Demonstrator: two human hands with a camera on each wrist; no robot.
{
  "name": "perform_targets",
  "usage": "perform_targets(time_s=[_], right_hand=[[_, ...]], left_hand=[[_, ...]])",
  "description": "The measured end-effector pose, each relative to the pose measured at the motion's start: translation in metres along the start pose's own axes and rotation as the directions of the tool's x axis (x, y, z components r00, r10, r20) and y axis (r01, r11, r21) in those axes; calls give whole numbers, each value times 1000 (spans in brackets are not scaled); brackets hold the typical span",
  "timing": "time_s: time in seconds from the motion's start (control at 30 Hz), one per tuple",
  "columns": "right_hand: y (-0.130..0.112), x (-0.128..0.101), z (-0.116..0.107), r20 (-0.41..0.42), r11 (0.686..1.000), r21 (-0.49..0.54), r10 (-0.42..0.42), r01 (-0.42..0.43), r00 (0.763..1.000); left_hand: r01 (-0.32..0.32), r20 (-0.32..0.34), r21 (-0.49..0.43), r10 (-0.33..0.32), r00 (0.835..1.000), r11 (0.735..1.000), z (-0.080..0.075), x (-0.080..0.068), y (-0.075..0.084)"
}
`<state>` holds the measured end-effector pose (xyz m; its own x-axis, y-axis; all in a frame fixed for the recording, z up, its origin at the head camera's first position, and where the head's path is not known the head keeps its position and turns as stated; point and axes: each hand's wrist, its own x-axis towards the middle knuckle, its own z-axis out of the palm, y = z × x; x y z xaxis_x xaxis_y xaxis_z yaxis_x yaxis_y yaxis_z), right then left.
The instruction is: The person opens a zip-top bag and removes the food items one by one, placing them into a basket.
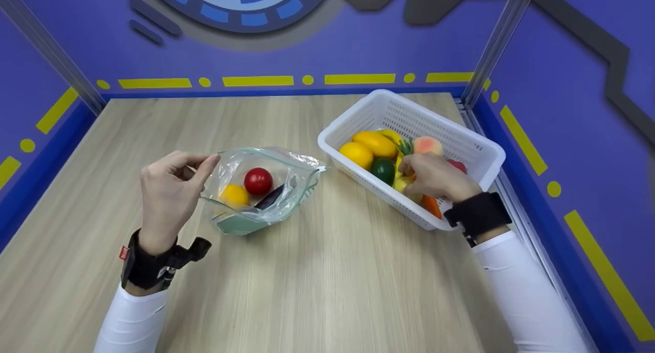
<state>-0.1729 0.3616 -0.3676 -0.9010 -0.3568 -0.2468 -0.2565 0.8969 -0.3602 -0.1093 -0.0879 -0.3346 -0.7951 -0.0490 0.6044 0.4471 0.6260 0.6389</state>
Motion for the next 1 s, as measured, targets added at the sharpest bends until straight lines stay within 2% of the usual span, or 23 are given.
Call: perform_targets(time_s=[0.13,0.23,0.37,0.47,0.53,0.73,0.83,1.0], right_hand=[[-5,-2,-2,6,1000,14,5,-5,1000],[-12,-4,-7,-19,1000,1,-1,1,1000],[-31,-12,-15,-107,998,-23,-53,51,993],[-52,-19,-19,-193,992,-46,-121,114,974],[-67,-22,-18,-254,982,-67,-188,177,949],[-112,-25,-7,-386,912,-159,-409,377,827],[-135,-26,-1,-404,885,-163,-463,436,789],[-170,-19,10,-368,809,-196,-585,554,723]], left_hand=[[4,5,-2,-4,1000,1000,0,0,1],[7,6,-3,-7,1000,1000,-1,0,2],[8,7,3,-8,1000,1000,-1,0,1],[9,7,2,-9,1000,1000,-1,0,2],[8,10,1,-8,1000,1000,-1,0,2],[0,6,1,0,1000,1000,-1,-1,3],[-4,2,2,4,1000,1000,0,-1,2],[-4,5,-5,4,1000,1000,1,-2,2]])
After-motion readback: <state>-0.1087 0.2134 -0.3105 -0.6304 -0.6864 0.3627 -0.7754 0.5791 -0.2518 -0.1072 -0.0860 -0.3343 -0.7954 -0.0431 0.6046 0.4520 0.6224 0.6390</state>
